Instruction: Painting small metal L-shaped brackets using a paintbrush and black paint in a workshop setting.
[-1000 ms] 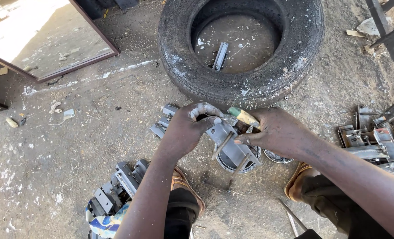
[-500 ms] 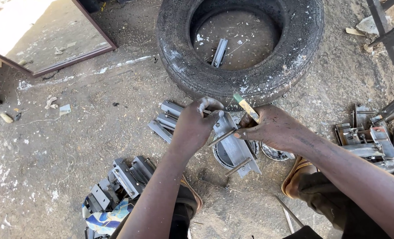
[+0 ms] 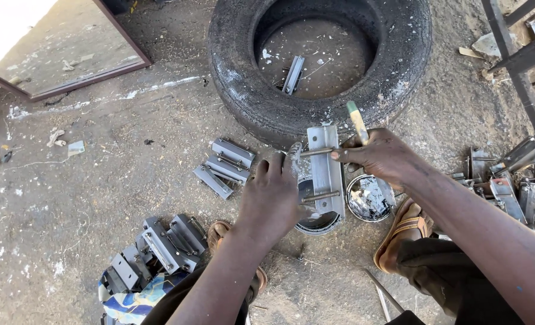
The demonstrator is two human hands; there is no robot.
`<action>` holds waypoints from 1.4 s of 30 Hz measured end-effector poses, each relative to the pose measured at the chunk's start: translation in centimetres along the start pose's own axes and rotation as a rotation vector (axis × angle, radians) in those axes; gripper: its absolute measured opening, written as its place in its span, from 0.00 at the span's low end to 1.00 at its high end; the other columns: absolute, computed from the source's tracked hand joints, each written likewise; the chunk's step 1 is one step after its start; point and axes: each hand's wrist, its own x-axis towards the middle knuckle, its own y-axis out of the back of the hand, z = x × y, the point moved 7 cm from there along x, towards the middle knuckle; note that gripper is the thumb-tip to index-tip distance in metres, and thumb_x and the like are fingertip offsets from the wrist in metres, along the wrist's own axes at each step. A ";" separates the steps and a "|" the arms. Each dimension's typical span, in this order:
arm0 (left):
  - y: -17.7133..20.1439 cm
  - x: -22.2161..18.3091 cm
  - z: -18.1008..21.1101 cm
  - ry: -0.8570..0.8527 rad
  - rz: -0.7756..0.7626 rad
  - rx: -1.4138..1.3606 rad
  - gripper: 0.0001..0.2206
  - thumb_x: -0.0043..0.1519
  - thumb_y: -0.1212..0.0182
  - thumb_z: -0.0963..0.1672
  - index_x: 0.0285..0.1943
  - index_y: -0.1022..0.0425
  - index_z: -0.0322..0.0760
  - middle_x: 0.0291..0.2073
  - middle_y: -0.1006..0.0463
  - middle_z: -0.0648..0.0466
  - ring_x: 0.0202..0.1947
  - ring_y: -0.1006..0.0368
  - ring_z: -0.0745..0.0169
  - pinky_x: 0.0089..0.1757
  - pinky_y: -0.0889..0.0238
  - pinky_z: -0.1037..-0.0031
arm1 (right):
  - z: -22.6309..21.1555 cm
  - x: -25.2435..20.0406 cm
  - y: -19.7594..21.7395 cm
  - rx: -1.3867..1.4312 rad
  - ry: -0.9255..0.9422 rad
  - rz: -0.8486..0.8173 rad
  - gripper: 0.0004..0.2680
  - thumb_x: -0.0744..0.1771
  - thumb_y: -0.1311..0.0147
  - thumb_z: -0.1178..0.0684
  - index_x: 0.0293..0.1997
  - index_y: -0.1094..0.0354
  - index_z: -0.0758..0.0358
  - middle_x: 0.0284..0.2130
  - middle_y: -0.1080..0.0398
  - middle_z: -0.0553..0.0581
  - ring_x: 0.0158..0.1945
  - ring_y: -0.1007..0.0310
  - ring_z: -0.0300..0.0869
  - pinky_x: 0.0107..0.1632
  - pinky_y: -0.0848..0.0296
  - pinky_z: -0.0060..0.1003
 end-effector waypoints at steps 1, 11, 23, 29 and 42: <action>-0.5 0.1 -0.4 0.000 -0.021 -0.001 0.44 0.48 0.20 0.52 0.66 0.40 0.19 0.55 0.34 0.35 0.52 0.28 0.29 0.39 0.23 0.43 | 1.4 1.2 0.8 0.022 0.008 0.016 0.16 0.65 0.35 0.54 0.49 0.32 0.81 0.34 0.31 0.69 0.32 0.28 0.47 0.34 0.32 0.37; 3.5 0.1 -0.6 0.037 -0.152 -0.423 0.46 0.53 0.26 0.46 0.76 0.52 0.22 0.62 0.32 0.34 0.63 0.34 0.29 0.58 0.37 0.40 | -1.8 -0.7 -0.9 0.286 0.025 -0.057 0.15 0.64 0.33 0.55 0.44 0.30 0.83 0.31 0.31 0.66 0.28 0.26 0.45 0.28 0.35 0.33; 6.3 -0.4 0.2 -0.108 -0.102 -0.479 0.47 0.51 0.23 0.50 0.76 0.50 0.30 0.55 0.30 0.42 0.61 0.35 0.40 0.64 0.46 0.43 | -3.1 -2.5 -2.8 0.374 0.025 -0.116 0.13 0.63 0.32 0.55 0.41 0.29 0.79 0.27 0.31 0.63 0.27 0.27 0.45 0.27 0.39 0.31; 6.6 -0.9 0.4 -0.154 -0.077 -0.636 0.42 0.54 0.29 0.48 0.74 0.50 0.34 0.48 0.36 0.46 0.55 0.37 0.45 0.63 0.46 0.44 | -2.9 -2.5 -3.7 0.442 0.013 -0.153 0.13 0.63 0.32 0.56 0.39 0.30 0.80 0.26 0.33 0.63 0.25 0.28 0.46 0.25 0.38 0.32; 4.2 -0.7 -4.4 -0.030 0.012 -0.235 0.42 0.51 0.24 0.52 0.70 0.42 0.33 0.63 0.38 0.44 0.65 0.48 0.42 0.62 0.57 0.45 | -4.4 -6.0 -6.0 0.081 -0.276 -0.138 0.17 0.71 0.62 0.40 0.53 0.29 0.61 0.56 0.36 0.65 0.56 0.38 0.53 0.57 0.39 0.47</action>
